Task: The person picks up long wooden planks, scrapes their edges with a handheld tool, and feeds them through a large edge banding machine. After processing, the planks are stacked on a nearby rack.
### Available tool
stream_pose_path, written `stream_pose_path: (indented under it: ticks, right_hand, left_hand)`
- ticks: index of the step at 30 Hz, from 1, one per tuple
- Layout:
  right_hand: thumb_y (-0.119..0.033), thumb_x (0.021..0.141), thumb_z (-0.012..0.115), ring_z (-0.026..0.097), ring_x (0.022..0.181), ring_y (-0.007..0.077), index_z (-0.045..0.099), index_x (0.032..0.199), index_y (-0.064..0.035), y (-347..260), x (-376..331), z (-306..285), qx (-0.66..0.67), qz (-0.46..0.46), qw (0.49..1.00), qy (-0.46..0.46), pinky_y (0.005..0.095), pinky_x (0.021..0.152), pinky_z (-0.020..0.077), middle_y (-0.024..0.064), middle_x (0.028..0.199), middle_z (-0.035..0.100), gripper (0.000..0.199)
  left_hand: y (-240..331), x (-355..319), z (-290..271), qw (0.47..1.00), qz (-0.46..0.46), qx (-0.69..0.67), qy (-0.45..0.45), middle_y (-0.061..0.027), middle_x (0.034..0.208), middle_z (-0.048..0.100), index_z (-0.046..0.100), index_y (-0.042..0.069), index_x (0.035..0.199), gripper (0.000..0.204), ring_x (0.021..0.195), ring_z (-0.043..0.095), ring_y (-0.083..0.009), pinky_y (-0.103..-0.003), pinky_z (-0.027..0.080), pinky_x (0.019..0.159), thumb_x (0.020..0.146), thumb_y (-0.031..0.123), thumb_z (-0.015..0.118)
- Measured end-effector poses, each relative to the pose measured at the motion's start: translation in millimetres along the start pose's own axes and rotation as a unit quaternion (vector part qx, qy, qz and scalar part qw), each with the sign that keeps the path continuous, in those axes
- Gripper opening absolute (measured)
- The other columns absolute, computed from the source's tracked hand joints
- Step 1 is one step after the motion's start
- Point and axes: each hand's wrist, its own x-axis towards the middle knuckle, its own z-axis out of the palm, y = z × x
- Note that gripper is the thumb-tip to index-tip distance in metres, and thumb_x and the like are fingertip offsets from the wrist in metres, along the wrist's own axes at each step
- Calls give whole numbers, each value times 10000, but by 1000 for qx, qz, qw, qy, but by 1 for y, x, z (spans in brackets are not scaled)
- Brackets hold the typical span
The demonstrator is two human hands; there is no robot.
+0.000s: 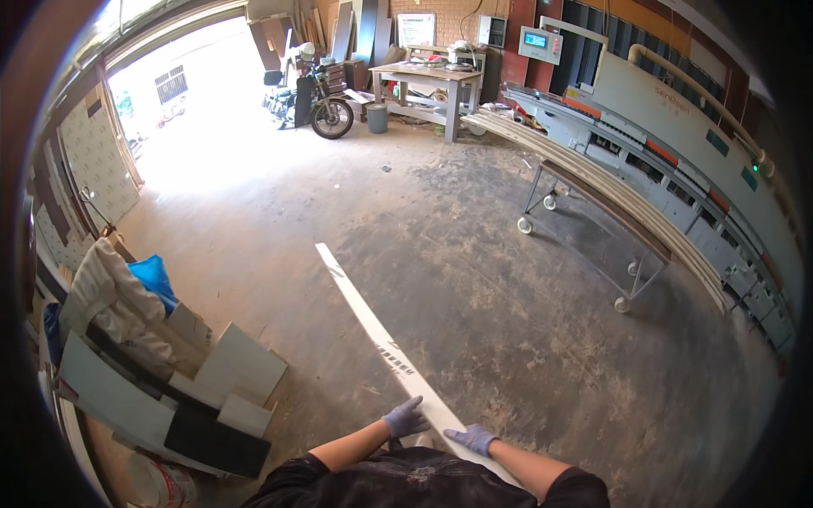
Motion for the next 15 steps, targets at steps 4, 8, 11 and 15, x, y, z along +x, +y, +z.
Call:
stream_pose_path:
  ticks: [4,8,11,15]
  right_hand:
    - [-800,802,507,673,1023,379,696,1127,31,-46,56,-50,-116,-29,993,8,424,896,490,266,1050,698,912]
    - [-751,828,524,655,1058,399,694,1150,-1,-103,121,-99,-104,-51,992,42,436,912,484,279,1075,686,834]
    - [-683,863,538,672,1017,387,697,1130,-3,-154,179,-135,-102,-48,992,55,441,879,496,264,1038,697,747]
    - [-612,884,554,672,984,391,688,1080,33,-247,246,-193,-106,-79,982,137,450,865,500,271,1020,691,687]
  left_hand:
    - [37,24,30,997,-15,50,-59,-128,1283,625,544,15,1324,632,1128,612,-244,-382,475,1017,911,479,660]
    - [140,42,49,979,30,201,-13,-120,1235,643,566,-21,1289,590,1070,619,-218,-342,485,983,935,443,650]
    - [223,68,42,989,-24,132,-58,-134,1242,651,566,0,1304,580,1106,617,-257,-381,475,1008,922,423,669]
    - [356,94,40,985,-125,57,-108,-172,1225,661,571,-4,1292,606,1072,643,-324,-432,490,1001,904,449,671]
